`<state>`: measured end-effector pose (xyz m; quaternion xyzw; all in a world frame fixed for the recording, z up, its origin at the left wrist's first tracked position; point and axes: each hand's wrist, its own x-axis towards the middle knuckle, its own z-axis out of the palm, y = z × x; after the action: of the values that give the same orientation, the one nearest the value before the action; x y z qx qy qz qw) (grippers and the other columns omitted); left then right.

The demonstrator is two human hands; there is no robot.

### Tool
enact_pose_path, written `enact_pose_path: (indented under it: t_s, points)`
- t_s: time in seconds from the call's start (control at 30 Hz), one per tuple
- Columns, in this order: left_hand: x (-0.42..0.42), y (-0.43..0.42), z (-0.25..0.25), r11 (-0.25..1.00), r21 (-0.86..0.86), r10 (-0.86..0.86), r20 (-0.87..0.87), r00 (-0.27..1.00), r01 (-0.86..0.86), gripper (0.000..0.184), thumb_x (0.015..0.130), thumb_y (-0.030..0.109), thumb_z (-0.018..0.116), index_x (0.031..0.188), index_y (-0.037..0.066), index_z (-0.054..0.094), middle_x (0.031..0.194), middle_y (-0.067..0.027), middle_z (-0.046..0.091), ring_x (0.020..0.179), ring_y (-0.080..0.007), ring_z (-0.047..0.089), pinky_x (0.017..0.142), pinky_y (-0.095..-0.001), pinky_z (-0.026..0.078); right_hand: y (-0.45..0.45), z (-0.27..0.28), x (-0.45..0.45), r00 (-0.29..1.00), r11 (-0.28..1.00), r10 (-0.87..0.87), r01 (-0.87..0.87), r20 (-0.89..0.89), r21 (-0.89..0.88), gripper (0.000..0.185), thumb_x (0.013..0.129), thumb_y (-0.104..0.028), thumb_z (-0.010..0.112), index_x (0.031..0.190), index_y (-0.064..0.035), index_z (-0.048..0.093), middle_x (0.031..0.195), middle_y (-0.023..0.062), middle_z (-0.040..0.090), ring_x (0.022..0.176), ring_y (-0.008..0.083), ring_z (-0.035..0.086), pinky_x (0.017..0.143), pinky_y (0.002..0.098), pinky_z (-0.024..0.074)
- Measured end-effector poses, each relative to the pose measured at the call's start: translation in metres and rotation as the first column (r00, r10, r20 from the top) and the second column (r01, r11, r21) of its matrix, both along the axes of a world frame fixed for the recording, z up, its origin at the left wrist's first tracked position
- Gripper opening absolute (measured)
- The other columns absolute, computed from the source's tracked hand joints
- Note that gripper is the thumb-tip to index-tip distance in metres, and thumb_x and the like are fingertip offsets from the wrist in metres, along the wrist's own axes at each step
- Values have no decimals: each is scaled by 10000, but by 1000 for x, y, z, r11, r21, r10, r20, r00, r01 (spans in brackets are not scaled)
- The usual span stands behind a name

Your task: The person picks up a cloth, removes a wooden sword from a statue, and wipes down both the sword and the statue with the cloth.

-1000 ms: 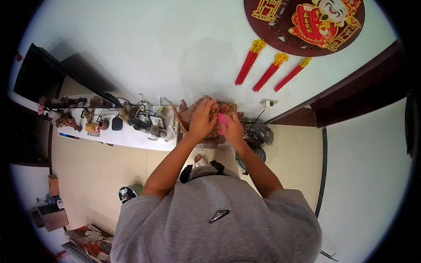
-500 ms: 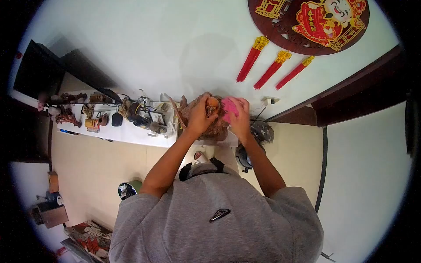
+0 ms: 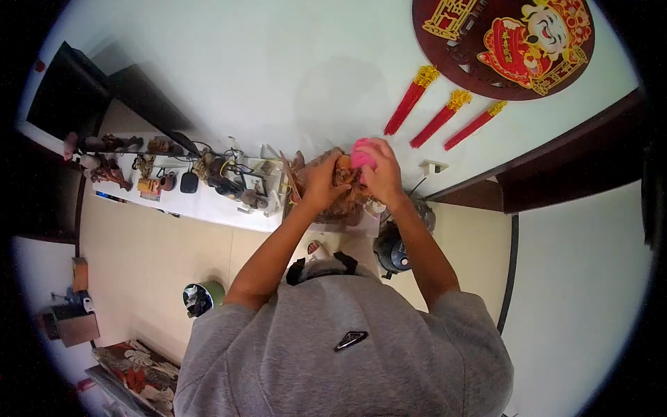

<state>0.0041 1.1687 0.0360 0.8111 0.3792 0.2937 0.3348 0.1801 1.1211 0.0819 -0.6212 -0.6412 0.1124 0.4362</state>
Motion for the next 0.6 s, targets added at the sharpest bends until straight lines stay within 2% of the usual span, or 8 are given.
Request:
enact_pose_path:
  t_s: [0.03,0.13,0.2,0.37,0.4,0.47,0.5,0.6]
  points:
    - [0,-1,-1,1000,17,1,33,999,-2,791,689,70,809,1390,43,441,1282,-204,577,1172,-403,561,988,-448,452,0,6,-5,991,994,101,-105,84,43,357,723,-9,610,1060,-100,681,1243,148,568,1153,361,537,996,415,458]
    - [2,-3,-2,999,47,-19,129,991,13,790,685,85,822,1380,62,447,1211,-193,611,1123,-390,594,943,-433,475,-7,-1,-24,928,975,203,-222,312,25,247,723,-27,595,944,-57,702,1163,117,598,1107,315,558,951,401,479]
    - [2,-1,0,998,50,-39,187,982,31,797,685,81,822,1385,63,441,1219,-195,607,1136,-389,587,948,-436,473,-3,-1,-22,927,980,187,-197,325,-2,208,720,-45,600,900,-60,704,1159,110,592,1095,315,552,935,415,486]
    - [2,-2,-1,1000,23,6,70,998,-8,804,688,74,820,1391,52,431,1254,-204,585,1180,-388,561,976,-427,463,17,11,-2,909,986,83,-15,409,-166,238,732,-64,610,945,-81,713,1163,115,578,1095,330,543,932,422,486]
    - [1,-2,-5,999,30,23,40,999,-24,805,688,76,822,1391,45,429,1262,-206,580,1186,-388,557,982,-424,461,17,12,4,925,990,74,-21,374,-143,235,733,-72,614,944,-87,715,1150,108,581,1093,327,542,923,418,490]
    - [2,1,-14,999,41,10,84,996,-14,817,689,91,831,1393,27,420,1275,-208,572,1190,-382,557,991,-420,458,19,15,15,951,996,54,-28,303,-89,229,734,-87,622,941,-101,719,1125,96,588,1087,322,541,904,409,498]
    - [3,0,-11,999,44,3,107,994,-7,824,690,98,836,1394,18,416,1281,-209,568,1192,-379,556,995,-418,457,17,16,12,973,986,162,-153,162,-69,234,753,-89,600,959,-93,710,1131,89,591,1085,313,556,910,397,492]
    - [1,-2,-5,994,-70,-63,207,976,79,836,695,106,840,1399,-4,402,1295,-216,559,1193,-376,558,998,-413,457,7,15,-5,956,938,286,-265,67,-223,240,778,-93,577,987,-74,693,1121,92,604,1061,304,581,904,389,492]
